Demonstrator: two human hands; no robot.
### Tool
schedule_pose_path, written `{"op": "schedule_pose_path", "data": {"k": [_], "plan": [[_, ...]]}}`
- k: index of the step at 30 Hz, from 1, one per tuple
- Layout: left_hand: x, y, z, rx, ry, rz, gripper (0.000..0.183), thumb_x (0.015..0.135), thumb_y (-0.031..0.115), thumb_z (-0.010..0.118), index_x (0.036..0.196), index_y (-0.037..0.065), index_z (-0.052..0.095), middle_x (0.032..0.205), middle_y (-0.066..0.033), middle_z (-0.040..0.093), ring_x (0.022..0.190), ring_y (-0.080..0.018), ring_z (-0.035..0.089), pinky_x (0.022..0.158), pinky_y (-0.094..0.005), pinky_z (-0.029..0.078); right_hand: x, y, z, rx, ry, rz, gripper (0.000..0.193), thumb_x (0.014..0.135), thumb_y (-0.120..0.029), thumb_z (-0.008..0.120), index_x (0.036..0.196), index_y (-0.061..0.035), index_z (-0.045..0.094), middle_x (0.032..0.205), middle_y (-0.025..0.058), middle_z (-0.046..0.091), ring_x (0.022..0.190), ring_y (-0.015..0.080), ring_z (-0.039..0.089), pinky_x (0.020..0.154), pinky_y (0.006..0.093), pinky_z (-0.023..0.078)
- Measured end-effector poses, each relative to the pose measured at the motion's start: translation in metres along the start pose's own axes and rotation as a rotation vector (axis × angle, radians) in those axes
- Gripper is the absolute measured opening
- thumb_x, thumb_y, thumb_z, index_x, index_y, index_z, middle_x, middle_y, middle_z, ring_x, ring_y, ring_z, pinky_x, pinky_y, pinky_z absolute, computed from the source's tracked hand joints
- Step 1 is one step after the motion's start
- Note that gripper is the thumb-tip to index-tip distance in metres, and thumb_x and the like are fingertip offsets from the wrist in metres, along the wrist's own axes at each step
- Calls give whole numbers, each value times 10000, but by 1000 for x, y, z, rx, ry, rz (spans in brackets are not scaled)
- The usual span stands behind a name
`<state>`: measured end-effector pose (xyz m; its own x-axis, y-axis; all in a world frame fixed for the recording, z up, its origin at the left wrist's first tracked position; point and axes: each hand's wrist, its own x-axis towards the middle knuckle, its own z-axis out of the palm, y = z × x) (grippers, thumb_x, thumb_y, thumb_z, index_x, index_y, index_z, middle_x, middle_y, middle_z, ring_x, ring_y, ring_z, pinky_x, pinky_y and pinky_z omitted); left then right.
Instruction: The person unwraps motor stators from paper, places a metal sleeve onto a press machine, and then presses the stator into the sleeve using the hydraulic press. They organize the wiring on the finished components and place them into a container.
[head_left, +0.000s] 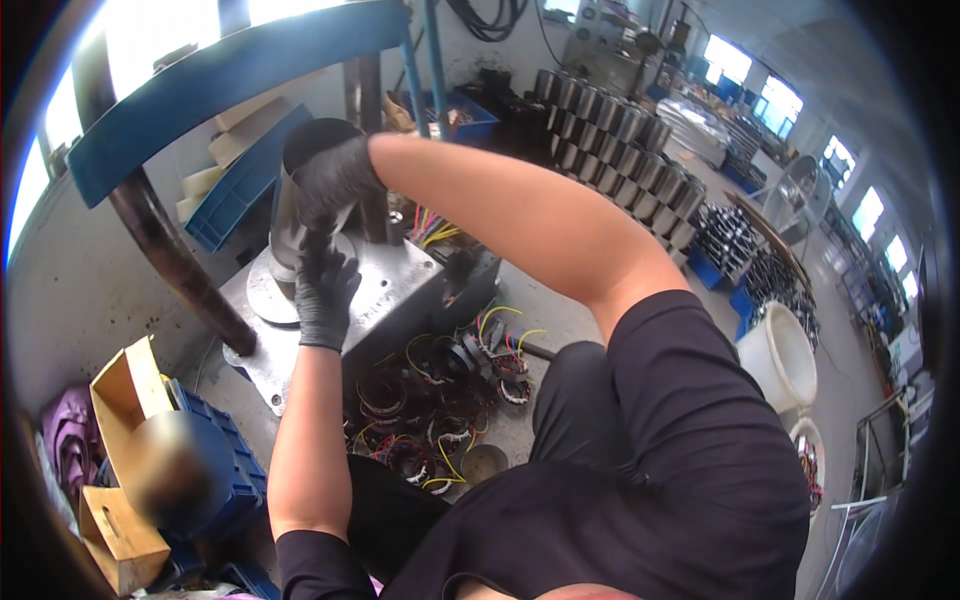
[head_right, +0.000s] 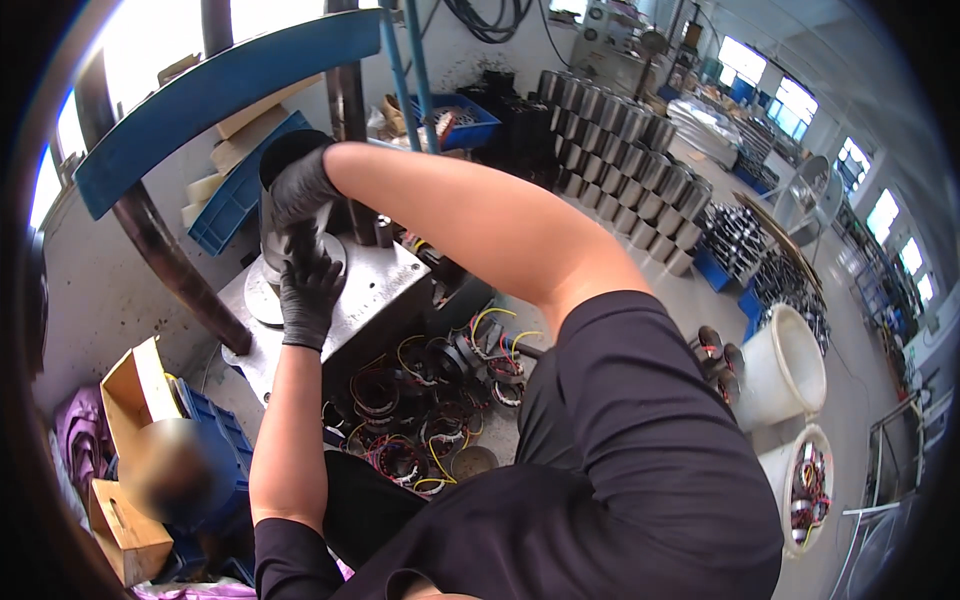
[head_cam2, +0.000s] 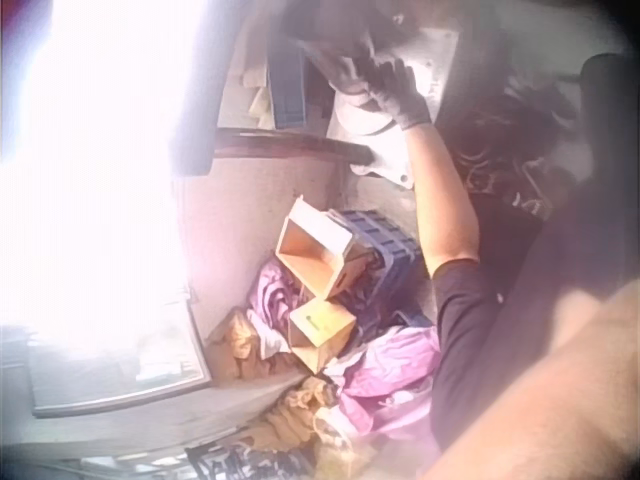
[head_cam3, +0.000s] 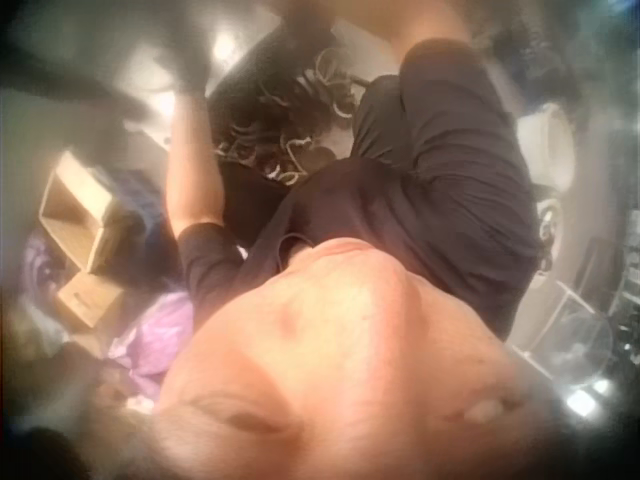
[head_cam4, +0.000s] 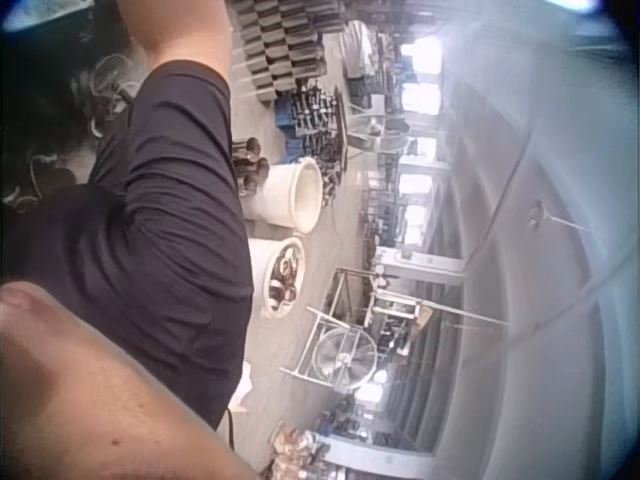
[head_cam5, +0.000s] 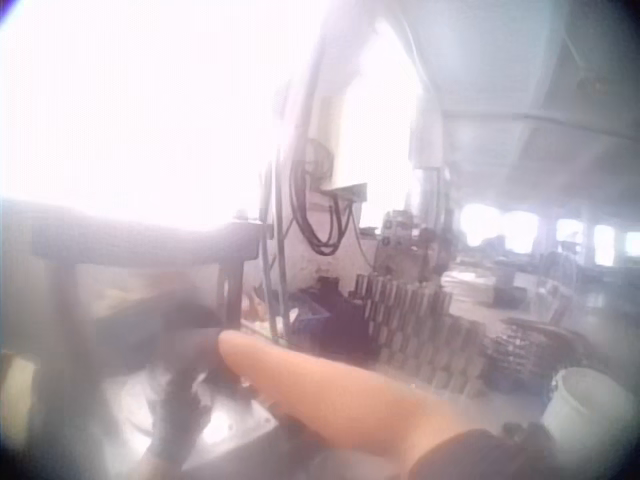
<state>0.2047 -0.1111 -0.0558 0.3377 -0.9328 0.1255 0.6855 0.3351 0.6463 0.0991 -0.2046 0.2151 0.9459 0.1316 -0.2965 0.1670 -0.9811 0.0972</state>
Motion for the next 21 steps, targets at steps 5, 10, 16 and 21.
{"op": "schedule_pose_path", "data": {"k": [5,10,16,21], "plan": [[-9,-5,24,-2,112,-33,368,994,387,613,1267,148,548,1217,-70,586,1110,-244,576,936,-426,501,-70,-19,133,772,525,244,311,903,-182,691,1191,-63,707,887,71,745,771,218,684,709,403,575],[-30,-18,32,324,367,147,209,983,255,686,1098,92,624,979,-2,660,844,-134,638,738,-318,556,-103,-90,244,1395,941,174,232,879,-105,699,1096,-24,697,946,58,684,884,132,641,787,340,559],[-19,-52,33,1323,290,522,272,962,53,681,1228,21,633,1037,-64,678,932,-151,637,881,-284,534,-107,-116,382,1117,1332,379,315,667,-76,852,935,-105,690,881,149,718,860,326,712,809,394,554],[22,-32,-16,1417,229,479,361,969,162,693,1284,4,613,1183,-116,661,1065,-219,617,1004,-346,476,-130,-150,316,1129,1278,580,232,644,-77,756,873,-75,721,939,178,749,935,284,706,874,365,539]]}}
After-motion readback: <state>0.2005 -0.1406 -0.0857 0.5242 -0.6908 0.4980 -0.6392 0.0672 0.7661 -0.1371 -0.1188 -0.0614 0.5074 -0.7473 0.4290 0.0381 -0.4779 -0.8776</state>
